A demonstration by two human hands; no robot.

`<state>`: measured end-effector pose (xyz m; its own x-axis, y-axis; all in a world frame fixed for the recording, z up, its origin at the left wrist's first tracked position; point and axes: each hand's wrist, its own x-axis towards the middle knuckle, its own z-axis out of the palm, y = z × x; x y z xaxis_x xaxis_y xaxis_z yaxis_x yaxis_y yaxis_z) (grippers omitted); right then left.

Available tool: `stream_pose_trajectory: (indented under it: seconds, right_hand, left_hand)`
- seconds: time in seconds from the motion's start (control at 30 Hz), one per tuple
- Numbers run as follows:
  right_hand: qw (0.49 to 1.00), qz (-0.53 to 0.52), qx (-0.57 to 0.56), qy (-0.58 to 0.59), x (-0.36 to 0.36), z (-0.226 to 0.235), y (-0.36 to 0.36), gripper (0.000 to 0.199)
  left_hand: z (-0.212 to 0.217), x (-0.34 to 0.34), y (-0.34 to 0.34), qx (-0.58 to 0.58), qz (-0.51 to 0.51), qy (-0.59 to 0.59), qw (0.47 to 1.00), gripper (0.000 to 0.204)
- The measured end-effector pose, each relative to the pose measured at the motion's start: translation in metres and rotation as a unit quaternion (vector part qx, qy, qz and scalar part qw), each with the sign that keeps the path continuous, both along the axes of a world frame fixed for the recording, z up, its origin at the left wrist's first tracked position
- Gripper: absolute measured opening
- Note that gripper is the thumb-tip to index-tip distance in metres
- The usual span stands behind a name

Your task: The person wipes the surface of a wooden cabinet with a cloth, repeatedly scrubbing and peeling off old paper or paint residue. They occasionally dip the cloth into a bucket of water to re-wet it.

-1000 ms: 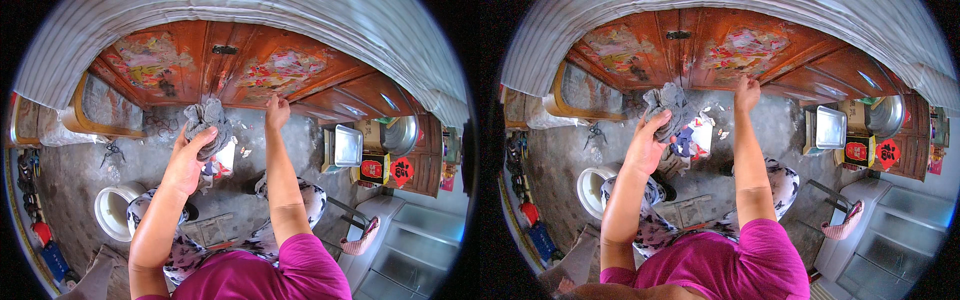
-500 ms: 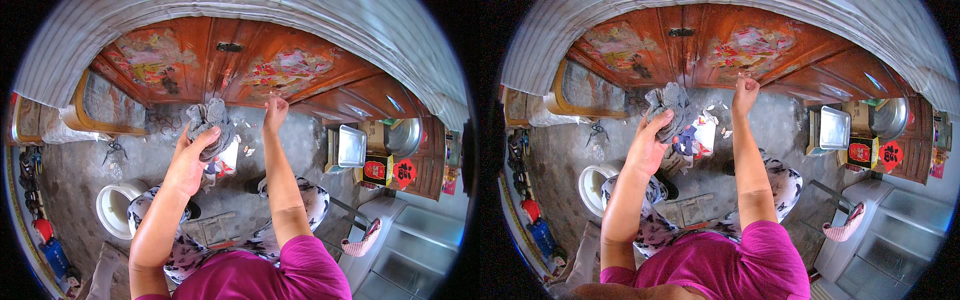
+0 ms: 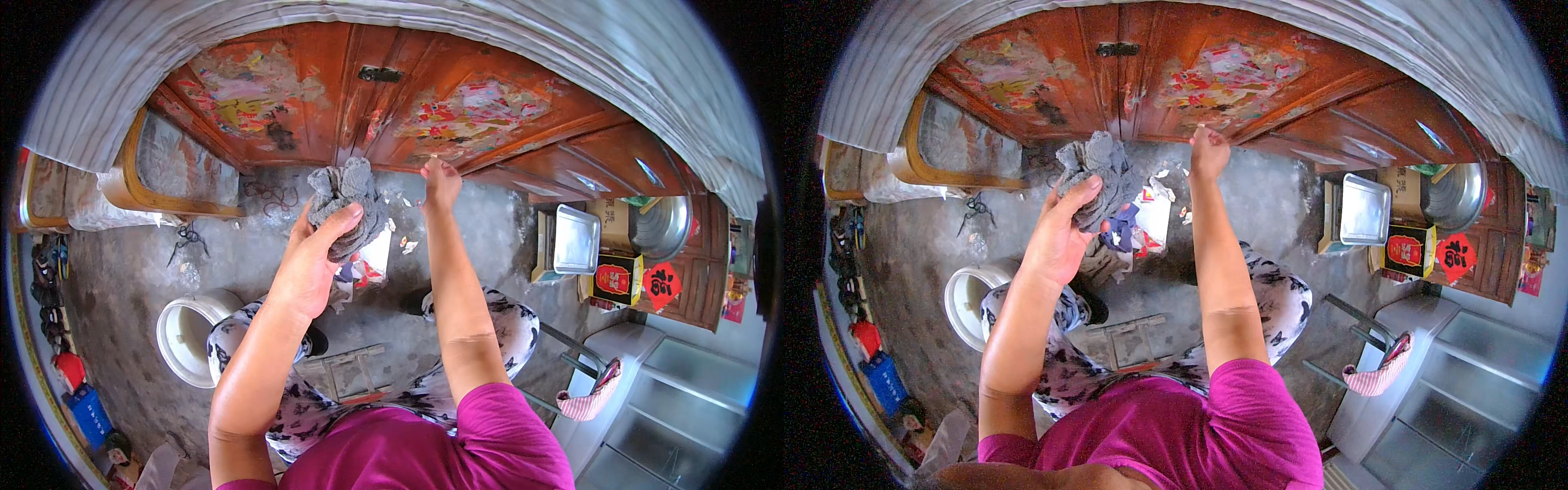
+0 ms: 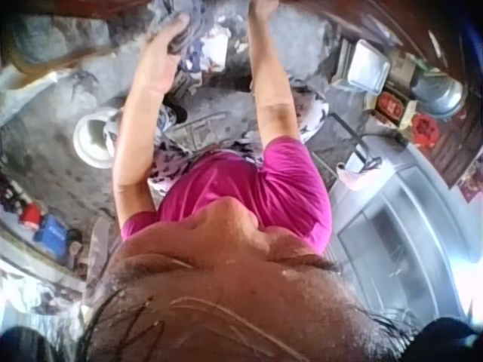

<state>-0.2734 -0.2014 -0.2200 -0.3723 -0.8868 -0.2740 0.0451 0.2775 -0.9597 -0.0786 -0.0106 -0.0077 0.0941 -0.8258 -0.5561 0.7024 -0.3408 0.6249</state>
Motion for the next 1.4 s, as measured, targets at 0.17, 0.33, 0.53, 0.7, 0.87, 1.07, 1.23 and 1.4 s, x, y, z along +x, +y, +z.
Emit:
stream_pose_trajectory:
  seconds: [0.17, 0.33, 0.53, 0.7, 0.87, 1.07, 1.23, 1.4]
  right_hand:
    - [0.998, 0.001, 0.044, -0.046, -0.009, -0.040, 0.023, 0.026]
    - [0.997, -0.025, 0.010, -0.072, 0.008, 0.013, 0.018, 0.019]
    - [1.000, 0.021, 0.019, -0.010, 0.000, -0.008, 0.004, 0.022]
    - [0.954, 0.184, 0.207, 0.117, -0.039, -0.086, 0.050, 0.028]
    - [0.973, 0.179, 0.145, 0.030, -0.010, -0.068, 0.069, 0.024]
    - [0.797, 0.318, -0.038, -0.512, 0.074, 0.110, 0.131, 0.073]
    - [0.931, 0.255, -0.232, -0.122, 0.117, 0.174, 0.129, 0.053]
    - [0.643, 0.202, -0.632, 0.383, 0.161, 0.217, 0.054, 0.067]
  left_hand:
    - [-0.008, 0.005, 0.001, -0.003, -0.016, 0.006, 1.000, 0.039]
    - [-0.004, 0.005, 0.003, 0.002, -0.003, -0.002, 1.000, 0.039]
    - [-0.004, 0.004, -0.001, -0.010, -0.004, 0.002, 1.000, 0.039]
    - [-0.003, 0.002, -0.001, 0.002, 0.000, -0.005, 1.000, 0.041]
    - [-0.002, -0.002, -0.001, -0.022, 0.037, -0.047, 0.998, 0.057]
    - [-0.030, 0.002, -0.001, -0.036, -0.124, -0.307, 0.943, 0.079]
    - [-0.026, 0.022, 0.009, -0.152, 0.075, -0.386, 0.907, 0.063]
    - [-0.011, 0.038, 0.013, -0.130, 0.208, -0.215, 0.945, 0.037]
